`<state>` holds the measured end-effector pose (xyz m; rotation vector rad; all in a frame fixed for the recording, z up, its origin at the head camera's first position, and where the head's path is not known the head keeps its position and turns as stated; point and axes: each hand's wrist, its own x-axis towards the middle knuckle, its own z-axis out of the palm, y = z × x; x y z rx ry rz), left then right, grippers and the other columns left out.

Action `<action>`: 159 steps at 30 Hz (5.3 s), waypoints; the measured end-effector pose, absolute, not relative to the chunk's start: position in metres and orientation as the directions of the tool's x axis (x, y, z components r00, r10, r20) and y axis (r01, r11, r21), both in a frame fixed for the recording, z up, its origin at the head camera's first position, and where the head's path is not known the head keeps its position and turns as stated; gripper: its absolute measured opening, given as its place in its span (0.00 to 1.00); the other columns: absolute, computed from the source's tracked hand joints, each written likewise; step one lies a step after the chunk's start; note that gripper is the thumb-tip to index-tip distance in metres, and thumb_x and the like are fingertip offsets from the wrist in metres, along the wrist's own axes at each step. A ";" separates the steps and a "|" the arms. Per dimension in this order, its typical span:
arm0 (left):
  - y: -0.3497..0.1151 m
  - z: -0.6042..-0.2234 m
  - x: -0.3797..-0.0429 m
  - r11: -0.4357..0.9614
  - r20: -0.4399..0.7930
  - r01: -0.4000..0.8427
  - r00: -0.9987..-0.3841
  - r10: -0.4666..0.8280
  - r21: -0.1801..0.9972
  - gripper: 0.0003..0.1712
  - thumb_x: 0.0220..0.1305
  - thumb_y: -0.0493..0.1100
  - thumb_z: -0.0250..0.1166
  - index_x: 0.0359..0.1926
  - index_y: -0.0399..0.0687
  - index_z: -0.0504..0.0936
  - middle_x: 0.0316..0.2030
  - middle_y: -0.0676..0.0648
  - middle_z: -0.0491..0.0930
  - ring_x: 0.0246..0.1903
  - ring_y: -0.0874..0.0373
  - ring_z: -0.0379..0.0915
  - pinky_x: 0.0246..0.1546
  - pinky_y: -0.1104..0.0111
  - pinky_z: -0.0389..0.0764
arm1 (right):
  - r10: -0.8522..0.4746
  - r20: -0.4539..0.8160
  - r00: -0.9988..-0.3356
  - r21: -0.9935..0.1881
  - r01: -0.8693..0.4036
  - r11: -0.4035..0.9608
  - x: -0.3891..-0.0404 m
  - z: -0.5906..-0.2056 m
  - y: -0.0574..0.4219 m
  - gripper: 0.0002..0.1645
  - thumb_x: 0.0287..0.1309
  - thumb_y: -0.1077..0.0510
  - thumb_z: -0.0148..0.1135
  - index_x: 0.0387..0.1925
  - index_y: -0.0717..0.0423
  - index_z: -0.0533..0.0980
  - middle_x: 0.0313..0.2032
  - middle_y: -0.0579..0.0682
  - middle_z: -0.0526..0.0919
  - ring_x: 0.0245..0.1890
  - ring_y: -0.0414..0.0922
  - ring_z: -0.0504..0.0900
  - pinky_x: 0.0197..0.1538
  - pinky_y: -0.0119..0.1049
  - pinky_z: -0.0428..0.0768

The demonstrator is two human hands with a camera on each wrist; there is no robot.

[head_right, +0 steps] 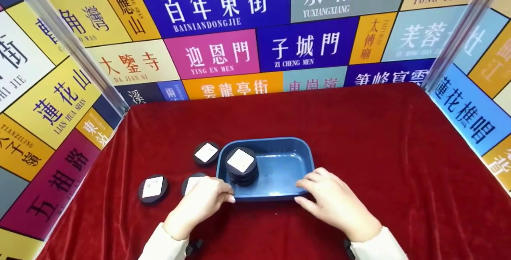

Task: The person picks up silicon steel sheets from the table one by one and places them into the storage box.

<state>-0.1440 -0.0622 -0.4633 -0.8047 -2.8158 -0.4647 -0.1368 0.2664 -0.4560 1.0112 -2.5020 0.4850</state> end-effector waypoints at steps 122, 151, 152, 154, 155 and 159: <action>-0.136 -0.469 -0.148 0.952 0.036 0.206 -0.978 0.203 0.225 0.46 0.51 0.54 0.78 0.68 0.43 0.72 0.64 0.38 0.71 0.61 0.37 0.70 0.56 0.45 0.77 | -0.622 0.557 -0.551 -0.159 -0.805 0.571 -0.151 -0.488 0.260 0.15 0.38 0.69 0.77 0.26 0.48 0.82 0.25 0.40 0.80 0.29 0.40 0.77 0.36 0.29 0.74; -0.128 -0.481 -0.154 0.953 -0.049 0.165 -0.982 0.183 0.253 0.46 0.49 0.50 0.79 0.68 0.44 0.72 0.59 0.35 0.74 0.58 0.38 0.73 0.50 0.46 0.81 | -0.618 0.518 -0.591 -0.150 -0.774 0.615 -0.149 -0.484 0.259 0.13 0.42 0.66 0.77 0.25 0.46 0.82 0.26 0.37 0.80 0.29 0.38 0.76 0.37 0.28 0.73; -0.127 -0.481 -0.155 0.953 -0.049 0.162 -0.982 0.180 0.255 0.46 0.49 0.50 0.79 0.68 0.44 0.72 0.59 0.35 0.75 0.58 0.38 0.73 0.50 0.46 0.81 | -0.617 0.518 -0.592 -0.149 -0.773 0.616 -0.149 -0.484 0.259 0.13 0.42 0.66 0.77 0.25 0.46 0.82 0.26 0.37 0.80 0.29 0.38 0.76 0.37 0.28 0.73; -0.127 -0.481 -0.155 0.953 -0.049 0.158 -0.983 0.176 0.258 0.45 0.48 0.49 0.79 0.68 0.44 0.72 0.59 0.35 0.75 0.57 0.38 0.73 0.50 0.45 0.81 | -0.616 0.518 -0.593 -0.151 -0.773 0.616 -0.149 -0.484 0.259 0.13 0.42 0.66 0.77 0.26 0.46 0.83 0.26 0.37 0.80 0.29 0.38 0.76 0.37 0.28 0.74; -0.127 -0.481 -0.155 0.953 -0.049 0.156 -0.984 0.174 0.259 0.45 0.48 0.49 0.79 0.68 0.44 0.72 0.58 0.35 0.75 0.57 0.38 0.73 0.50 0.45 0.81 | -0.616 0.518 -0.593 -0.153 -0.773 0.616 -0.148 -0.484 0.259 0.13 0.42 0.66 0.77 0.26 0.47 0.83 0.26 0.38 0.80 0.29 0.39 0.77 0.37 0.29 0.74; -0.126 -0.482 -0.155 0.952 -0.052 0.145 -0.985 0.164 0.268 0.45 0.48 0.48 0.78 0.68 0.44 0.72 0.59 0.35 0.75 0.56 0.37 0.74 0.50 0.46 0.81 | -0.616 0.515 -0.596 -0.155 -0.772 0.617 -0.149 -0.484 0.260 0.12 0.41 0.67 0.77 0.27 0.48 0.84 0.26 0.39 0.81 0.29 0.40 0.77 0.37 0.31 0.76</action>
